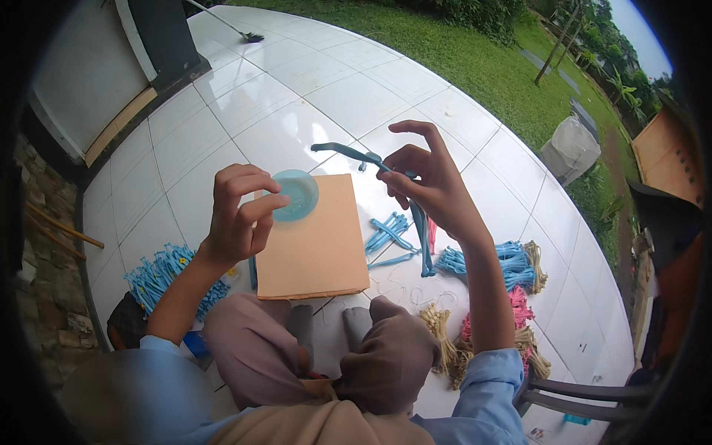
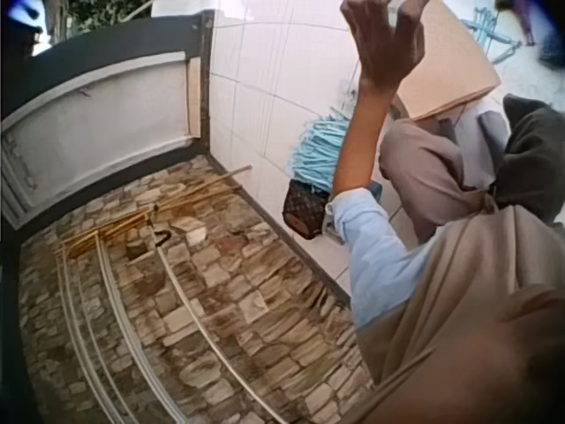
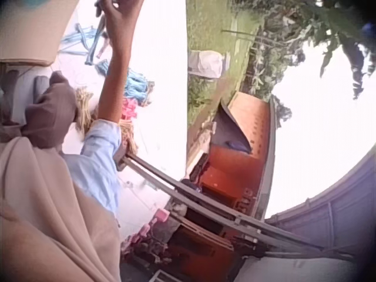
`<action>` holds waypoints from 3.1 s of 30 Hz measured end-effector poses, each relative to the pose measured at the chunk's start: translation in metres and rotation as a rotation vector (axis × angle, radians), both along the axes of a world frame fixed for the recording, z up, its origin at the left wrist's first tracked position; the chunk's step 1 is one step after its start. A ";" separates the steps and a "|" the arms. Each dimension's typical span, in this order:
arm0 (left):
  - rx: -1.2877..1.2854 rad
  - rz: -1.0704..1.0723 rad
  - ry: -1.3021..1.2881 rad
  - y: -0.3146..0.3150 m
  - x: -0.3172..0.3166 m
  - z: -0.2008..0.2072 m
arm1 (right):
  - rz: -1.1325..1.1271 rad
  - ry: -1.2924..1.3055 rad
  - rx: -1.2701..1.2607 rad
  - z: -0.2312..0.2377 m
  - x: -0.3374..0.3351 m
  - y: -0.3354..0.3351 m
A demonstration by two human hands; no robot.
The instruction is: The person pours liquid from a large tin into a small blue bowl and then applies the liquid to several light blue straps one at a time using their hands.
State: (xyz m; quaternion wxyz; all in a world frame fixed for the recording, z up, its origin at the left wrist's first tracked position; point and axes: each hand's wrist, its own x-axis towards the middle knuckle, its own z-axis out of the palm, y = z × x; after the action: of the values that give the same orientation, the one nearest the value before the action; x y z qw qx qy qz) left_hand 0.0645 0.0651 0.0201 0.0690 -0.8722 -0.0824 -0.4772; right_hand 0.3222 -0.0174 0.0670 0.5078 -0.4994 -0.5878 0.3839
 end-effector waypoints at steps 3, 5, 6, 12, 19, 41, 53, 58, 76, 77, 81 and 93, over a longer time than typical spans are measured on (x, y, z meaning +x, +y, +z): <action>0.380 0.089 0.148 -0.009 0.019 0.010 | 0.065 0.256 -0.056 0.033 -0.027 0.011; 0.440 0.081 0.170 -0.016 0.029 0.020 | 0.111 0.342 -0.071 0.038 -0.046 0.018; 0.459 0.092 0.161 -0.016 0.031 0.021 | 0.153 0.366 -0.063 0.038 -0.053 0.020; 0.557 0.106 0.090 -0.001 0.015 0.048 | 0.120 0.519 -0.067 0.039 -0.079 0.028; -0.347 0.058 0.189 -0.012 0.024 0.095 | 0.099 0.325 0.185 0.044 -0.076 -0.002; -1.053 -0.115 -0.377 -0.070 0.021 0.069 | -0.284 0.466 0.344 0.009 -0.105 -0.039; -1.184 -0.045 0.272 -0.009 0.002 -0.021 | 0.146 0.277 -0.222 -0.057 0.025 -0.011; -1.099 0.042 0.508 0.004 0.004 -0.111 | 0.206 0.229 -0.487 -0.164 0.041 0.021; -0.391 0.283 0.911 0.027 0.011 -0.149 | 0.240 0.256 -0.517 -0.236 0.042 0.073; -0.393 0.282 0.911 0.027 0.011 -0.149 | 0.245 0.239 -0.519 -0.236 0.042 0.073; -0.403 0.280 0.925 0.026 0.012 -0.148 | 0.264 0.282 -0.535 -0.238 0.045 0.072; -0.369 0.223 0.979 0.020 0.026 -0.148 | 0.290 0.199 -0.484 -0.236 0.047 0.074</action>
State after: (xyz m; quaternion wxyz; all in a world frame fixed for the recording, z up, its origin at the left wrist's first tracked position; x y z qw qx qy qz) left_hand 0.0906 0.0849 -0.1278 -0.0047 -0.9763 -0.2155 0.0183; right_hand 0.3688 0.0566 -0.1688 0.3689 -0.4767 -0.4918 0.6283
